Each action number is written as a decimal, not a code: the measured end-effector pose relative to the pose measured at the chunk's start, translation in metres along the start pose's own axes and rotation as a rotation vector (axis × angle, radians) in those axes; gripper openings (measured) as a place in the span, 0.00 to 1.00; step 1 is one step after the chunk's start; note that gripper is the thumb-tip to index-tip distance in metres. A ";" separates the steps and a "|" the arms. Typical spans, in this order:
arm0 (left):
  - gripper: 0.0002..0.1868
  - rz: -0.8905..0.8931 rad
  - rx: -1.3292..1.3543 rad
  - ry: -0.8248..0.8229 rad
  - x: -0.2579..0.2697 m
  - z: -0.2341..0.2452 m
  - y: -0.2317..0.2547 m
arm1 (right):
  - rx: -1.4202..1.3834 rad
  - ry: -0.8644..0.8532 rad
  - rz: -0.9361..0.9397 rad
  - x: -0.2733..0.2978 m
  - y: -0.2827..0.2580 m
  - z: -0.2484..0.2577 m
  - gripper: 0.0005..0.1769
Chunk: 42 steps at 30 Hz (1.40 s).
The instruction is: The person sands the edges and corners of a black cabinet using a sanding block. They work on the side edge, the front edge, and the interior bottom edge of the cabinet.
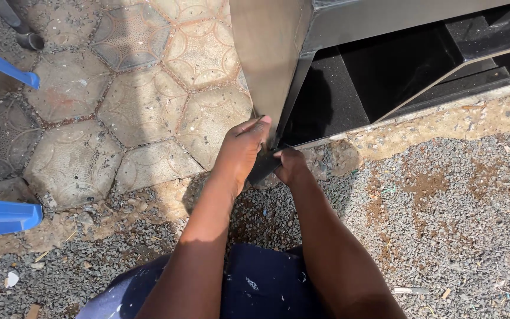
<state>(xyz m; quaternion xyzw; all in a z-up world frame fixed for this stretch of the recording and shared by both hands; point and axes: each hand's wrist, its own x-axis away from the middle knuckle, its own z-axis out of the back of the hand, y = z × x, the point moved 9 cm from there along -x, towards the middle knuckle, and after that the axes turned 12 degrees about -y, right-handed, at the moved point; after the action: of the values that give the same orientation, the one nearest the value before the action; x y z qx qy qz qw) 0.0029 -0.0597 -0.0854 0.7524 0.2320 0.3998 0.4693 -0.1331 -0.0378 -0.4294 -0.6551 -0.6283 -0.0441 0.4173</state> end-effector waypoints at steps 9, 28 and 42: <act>0.25 0.035 0.139 -0.249 -0.012 -0.028 0.022 | -0.239 0.130 -0.065 -0.004 0.035 0.009 0.31; 0.39 0.081 0.113 -0.316 -0.023 -0.020 0.028 | 0.008 0.159 -0.087 0.021 0.030 -0.037 0.27; 0.71 0.187 0.190 -0.251 -0.060 0.000 -0.038 | 0.142 0.193 -0.128 0.018 0.041 -0.049 0.27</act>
<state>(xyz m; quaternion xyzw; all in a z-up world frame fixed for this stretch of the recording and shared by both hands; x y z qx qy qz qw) -0.0302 -0.0862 -0.1420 0.8556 0.1374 0.3208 0.3823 -0.0710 -0.0475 -0.4074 -0.5751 -0.6273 -0.0891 0.5175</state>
